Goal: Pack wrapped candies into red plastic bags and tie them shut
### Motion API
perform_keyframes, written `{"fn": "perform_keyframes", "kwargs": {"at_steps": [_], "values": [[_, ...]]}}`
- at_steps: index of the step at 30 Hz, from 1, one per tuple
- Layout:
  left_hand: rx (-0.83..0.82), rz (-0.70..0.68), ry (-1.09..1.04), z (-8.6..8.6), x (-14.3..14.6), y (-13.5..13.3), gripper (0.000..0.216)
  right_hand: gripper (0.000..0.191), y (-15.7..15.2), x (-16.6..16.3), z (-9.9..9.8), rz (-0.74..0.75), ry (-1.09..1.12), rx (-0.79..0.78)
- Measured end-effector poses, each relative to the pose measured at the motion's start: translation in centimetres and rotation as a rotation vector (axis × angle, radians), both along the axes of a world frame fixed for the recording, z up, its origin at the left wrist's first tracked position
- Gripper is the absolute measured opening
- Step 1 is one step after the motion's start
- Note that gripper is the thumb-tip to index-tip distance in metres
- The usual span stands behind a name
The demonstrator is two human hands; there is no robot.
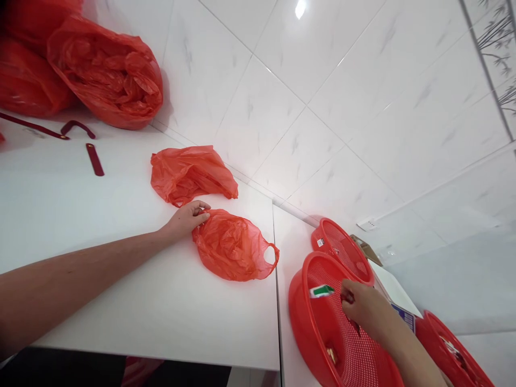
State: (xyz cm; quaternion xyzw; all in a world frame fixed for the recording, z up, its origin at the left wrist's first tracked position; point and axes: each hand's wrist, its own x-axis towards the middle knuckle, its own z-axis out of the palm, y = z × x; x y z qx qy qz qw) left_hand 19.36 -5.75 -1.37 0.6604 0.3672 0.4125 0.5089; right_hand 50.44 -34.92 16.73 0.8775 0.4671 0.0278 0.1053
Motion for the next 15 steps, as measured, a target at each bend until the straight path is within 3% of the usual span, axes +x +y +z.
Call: {"fn": "perform_keyframes", "kwargs": {"at_steps": [2,7,11,15], "values": [[0.004,0.005,0.004,-0.1,0.0,0.0,0.032,0.011,0.7,-0.4,0.5,-0.022,0.022,-0.085],[-0.002,0.003,0.004,-0.4,0.0,0.1,0.033,0.014,1.4,0.0,0.8,-0.095,0.018,-0.107],[-0.008,-0.011,0.013,-0.2,0.0,0.1,0.032,0.009,2.5,-2.0,1.6,-0.023,0.064,0.014],[-0.023,-0.012,0.007,-0.2,0.0,0.0,0.033,0.007,5.8,-7.2,1.3,0.164,0.221,0.183]]}}
